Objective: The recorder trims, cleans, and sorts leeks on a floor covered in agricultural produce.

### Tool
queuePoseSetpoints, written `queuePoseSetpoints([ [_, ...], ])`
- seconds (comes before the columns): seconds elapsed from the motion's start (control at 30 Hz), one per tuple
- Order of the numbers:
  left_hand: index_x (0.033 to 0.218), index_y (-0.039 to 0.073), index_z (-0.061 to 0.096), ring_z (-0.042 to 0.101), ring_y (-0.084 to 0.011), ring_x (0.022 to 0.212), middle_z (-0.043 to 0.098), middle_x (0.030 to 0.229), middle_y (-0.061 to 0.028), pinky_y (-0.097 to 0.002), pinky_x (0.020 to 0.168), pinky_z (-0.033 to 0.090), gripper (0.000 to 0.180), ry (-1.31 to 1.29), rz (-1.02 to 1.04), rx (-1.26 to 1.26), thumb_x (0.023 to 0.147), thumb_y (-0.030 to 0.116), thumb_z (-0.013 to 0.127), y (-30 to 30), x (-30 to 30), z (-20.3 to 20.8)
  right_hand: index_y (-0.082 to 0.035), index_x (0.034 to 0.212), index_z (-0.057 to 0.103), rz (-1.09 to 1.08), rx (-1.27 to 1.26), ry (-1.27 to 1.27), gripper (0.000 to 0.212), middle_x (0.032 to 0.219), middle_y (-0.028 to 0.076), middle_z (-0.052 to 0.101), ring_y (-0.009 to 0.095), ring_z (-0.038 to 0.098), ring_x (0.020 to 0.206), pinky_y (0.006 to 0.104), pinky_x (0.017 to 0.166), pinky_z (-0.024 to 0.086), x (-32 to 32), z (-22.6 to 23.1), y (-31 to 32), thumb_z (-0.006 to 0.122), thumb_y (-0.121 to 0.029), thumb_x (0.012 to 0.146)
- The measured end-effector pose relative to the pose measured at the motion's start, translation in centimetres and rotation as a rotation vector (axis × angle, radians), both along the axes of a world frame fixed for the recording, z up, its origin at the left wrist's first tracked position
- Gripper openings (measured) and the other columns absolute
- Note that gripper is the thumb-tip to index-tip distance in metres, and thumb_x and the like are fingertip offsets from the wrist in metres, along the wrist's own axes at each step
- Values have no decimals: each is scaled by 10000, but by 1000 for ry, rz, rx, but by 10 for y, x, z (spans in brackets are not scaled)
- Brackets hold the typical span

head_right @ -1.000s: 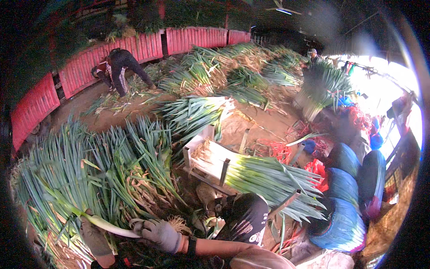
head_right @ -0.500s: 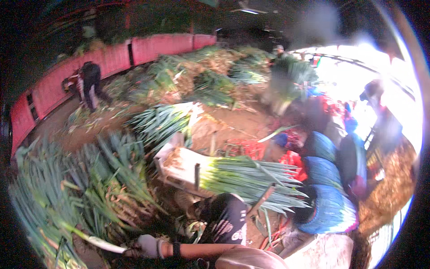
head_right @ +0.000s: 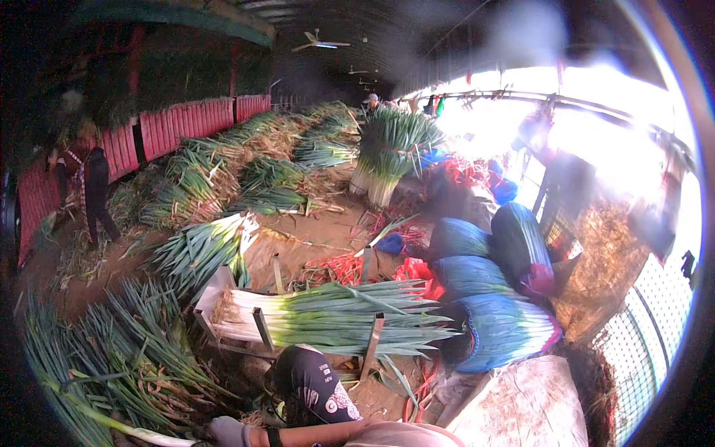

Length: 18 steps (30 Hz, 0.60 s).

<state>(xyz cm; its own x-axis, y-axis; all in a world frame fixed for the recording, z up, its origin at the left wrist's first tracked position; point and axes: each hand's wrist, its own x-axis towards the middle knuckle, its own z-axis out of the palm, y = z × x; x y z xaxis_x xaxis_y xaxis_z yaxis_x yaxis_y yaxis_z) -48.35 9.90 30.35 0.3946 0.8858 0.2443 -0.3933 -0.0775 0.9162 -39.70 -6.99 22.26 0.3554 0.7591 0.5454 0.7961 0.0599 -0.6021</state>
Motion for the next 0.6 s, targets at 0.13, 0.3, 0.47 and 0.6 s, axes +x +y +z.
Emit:
queuePoseSetpoints([
  [0.13,1088,11,573,507,-72,604,597,830,-39,-206,522,437,244,-12,-20,-3,939,199,530,-6,1,0,-58,759,642,10,-4,35,399,700,194,593,376,571,632,436,532,443,-1,-6,-1,573,-440,848],
  [0.3,1080,19,572,510,-71,617,596,835,-32,-204,533,441,217,-36,8,-24,939,178,530,1,-15,-4,-47,722,643,49,-32,114,439,640,215,559,399,538,579,424,505,431,-9,-8,13,558,-455,857],
  [0.47,1071,28,572,514,-70,631,594,841,-25,-203,544,445,190,-152,-18,-144,938,157,529,19,-49,-27,-57,1069,664,172,-147,228,334,926,178,662,326,653,803,346,664,529,-10,-17,21,640,-316,859],
  [0.6,1064,35,571,516,-69,642,593,846,-19,-202,553,448,170,-305,-180,-297,938,141,528,33,-80,-48,-59,1077,662,113,-33,133,383,868,167,659,324,643,738,362,594,507,-14,29,21,666,-353,833],
])
